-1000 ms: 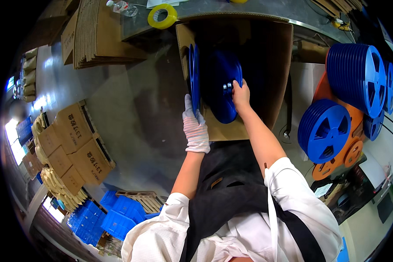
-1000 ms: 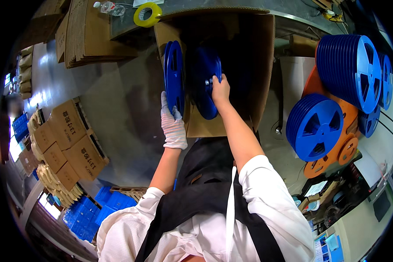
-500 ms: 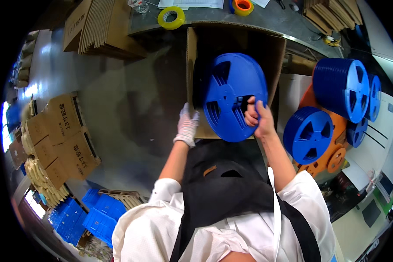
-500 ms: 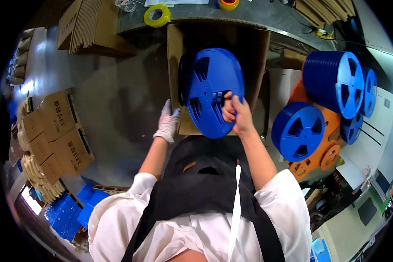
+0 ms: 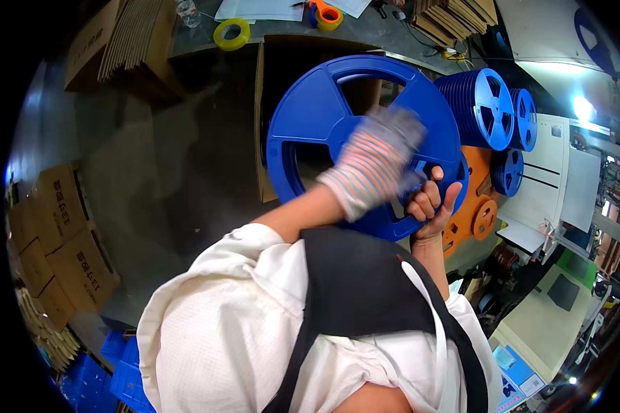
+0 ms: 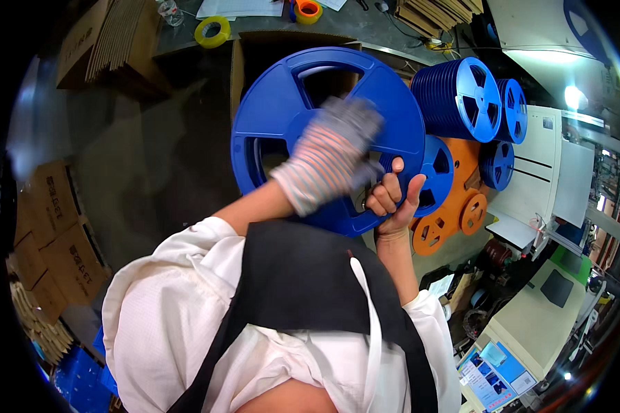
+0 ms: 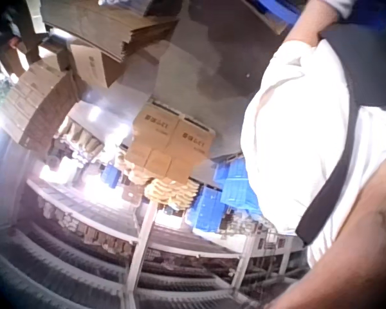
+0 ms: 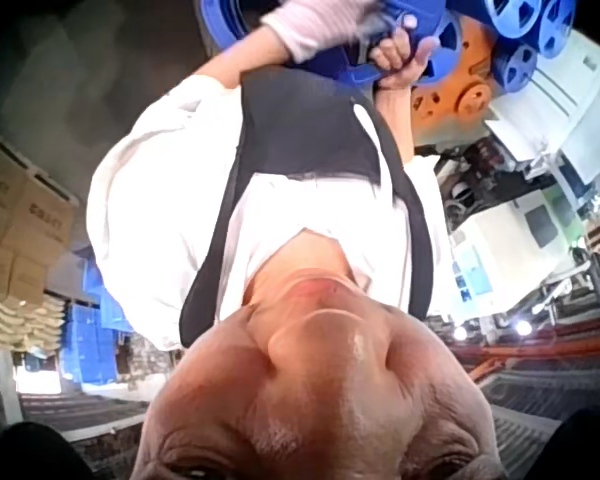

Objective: The person picks up blue plastic spools from a stack and places them into a cardboard box. The person handles the spools one by one, transferring them from a pile on a table into the box until the box is filled.

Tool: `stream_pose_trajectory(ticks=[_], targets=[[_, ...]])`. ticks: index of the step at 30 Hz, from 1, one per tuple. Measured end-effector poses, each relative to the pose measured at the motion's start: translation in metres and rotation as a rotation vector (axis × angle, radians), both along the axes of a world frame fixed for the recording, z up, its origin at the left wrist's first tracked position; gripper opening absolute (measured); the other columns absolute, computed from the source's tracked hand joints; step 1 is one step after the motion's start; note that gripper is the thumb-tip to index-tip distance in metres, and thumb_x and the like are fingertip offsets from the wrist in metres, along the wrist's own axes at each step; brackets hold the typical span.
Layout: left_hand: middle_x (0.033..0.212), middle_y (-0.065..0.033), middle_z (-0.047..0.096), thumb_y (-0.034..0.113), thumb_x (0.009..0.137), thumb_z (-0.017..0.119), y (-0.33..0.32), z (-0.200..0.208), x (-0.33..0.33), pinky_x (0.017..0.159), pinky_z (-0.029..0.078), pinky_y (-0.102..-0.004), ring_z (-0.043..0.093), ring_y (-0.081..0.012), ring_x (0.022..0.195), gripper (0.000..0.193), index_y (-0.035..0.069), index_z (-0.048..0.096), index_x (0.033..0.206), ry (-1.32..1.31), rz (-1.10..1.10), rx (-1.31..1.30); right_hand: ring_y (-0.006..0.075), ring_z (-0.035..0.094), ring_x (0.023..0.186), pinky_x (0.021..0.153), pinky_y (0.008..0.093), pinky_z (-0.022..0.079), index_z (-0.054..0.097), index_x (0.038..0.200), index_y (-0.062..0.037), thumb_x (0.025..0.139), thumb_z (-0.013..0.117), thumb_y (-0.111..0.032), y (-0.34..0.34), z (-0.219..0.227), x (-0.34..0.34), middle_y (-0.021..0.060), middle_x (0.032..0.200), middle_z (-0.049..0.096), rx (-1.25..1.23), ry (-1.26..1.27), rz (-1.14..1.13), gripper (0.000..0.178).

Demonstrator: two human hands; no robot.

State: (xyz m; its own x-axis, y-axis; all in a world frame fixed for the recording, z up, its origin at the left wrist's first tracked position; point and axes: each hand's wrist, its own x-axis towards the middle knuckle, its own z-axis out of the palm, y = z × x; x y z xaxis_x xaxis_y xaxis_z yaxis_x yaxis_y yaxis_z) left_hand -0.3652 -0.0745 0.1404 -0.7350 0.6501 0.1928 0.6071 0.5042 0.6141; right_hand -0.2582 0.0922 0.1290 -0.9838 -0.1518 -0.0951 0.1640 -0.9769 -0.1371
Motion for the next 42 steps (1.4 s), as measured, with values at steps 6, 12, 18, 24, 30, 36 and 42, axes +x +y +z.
stream_pose_trajectory(ticks=[6,12,18,24,30,36,42], targets=[[0.144,-0.0199,0.042,0.041,0.092,0.048,-0.054,-0.045,-0.021,0.115,0.024,-0.0451,0.038,-0.0347,0.135,0.058,0.006,0.046,0.138,-0.203,0.267,-0.196,0.004,0.026,0.041,0.039,0.0202,0.023,0.042,0.115,-0.002,0.098,0.055,-0.033,0.016,0.03,0.02,-0.0042,0.058,0.025,0.07,0.081,-0.175,0.038],[0.142,-0.0216,0.044,0.038,0.094,0.05,-0.099,-0.138,-0.01,0.112,0.028,-0.0476,0.037,-0.0393,0.134,0.052,0.007,0.05,0.136,-0.039,0.664,0.035,0.0042,0.029,0.045,0.045,0.021,0.028,0.049,0.121,-0.0023,0.094,0.058,-0.039,0.035,0.035,0.007,-0.0043,0.06,0.028,0.141,0.081,-0.252,0.047],[0.112,-0.0228,0.062,0.044,0.088,0.06,-0.049,-0.052,0.006,0.096,0.044,-0.046,0.055,-0.0416,0.111,0.056,0.002,0.057,0.124,-0.158,0.434,0.271,0.0056,0.031,0.049,0.048,0.0225,0.028,0.046,0.122,-0.0017,0.09,0.06,-0.046,0.0,0.05,-0.028,-0.0035,0.063,0.03,0.443,0.109,-0.144,0.056],[0.125,-0.0172,0.054,0.039,0.085,0.068,-0.022,-0.07,0.014,0.094,0.049,-0.0357,0.059,-0.0265,0.109,0.082,0.012,0.023,0.149,-1.354,0.22,1.027,0.0292,0.064,0.102,0.089,0.0411,0.053,0.044,0.132,0.0017,0.085,0.066,-0.049,-0.082,0.069,-0.042,0.0181,0.117,0.06,1.133,0.035,0.085,0.072],[0.122,-0.0152,0.056,0.036,0.085,0.066,-0.092,-0.063,0.011,0.104,0.045,-0.0473,0.056,-0.031,0.117,0.069,0.003,0.039,0.139,-1.73,-0.1,1.817,0.0137,0.06,0.078,0.06,0.0226,0.051,0.048,0.13,-0.0026,0.09,0.061,-0.047,-0.011,0.049,-0.027,0.0108,0.116,0.062,1.02,-0.048,-0.166,0.061],[0.127,-0.0166,0.051,0.041,0.085,0.065,-0.096,-0.053,0.016,0.111,0.038,-0.0502,0.051,-0.0328,0.124,0.074,0.004,0.035,0.141,-1.658,-0.316,2.065,0.0077,0.056,0.069,0.047,0.0161,0.04,0.057,0.113,-0.0092,0.086,0.072,-0.023,-0.011,0.023,-0.021,0.0089,0.106,0.064,1.084,-0.337,-0.305,0.034],[0.127,-0.015,0.051,0.041,0.085,0.066,-0.076,-0.046,0.015,0.112,0.036,-0.0488,0.052,-0.0323,0.123,0.076,0.004,0.031,0.142,-1.677,-0.53,2.117,0.0148,0.062,0.078,0.05,0.0199,0.042,0.055,0.104,-0.0103,0.092,0.061,-0.015,-0.021,0.021,-0.026,0.0142,0.106,0.067,1.015,-0.389,-0.251,0.014]])
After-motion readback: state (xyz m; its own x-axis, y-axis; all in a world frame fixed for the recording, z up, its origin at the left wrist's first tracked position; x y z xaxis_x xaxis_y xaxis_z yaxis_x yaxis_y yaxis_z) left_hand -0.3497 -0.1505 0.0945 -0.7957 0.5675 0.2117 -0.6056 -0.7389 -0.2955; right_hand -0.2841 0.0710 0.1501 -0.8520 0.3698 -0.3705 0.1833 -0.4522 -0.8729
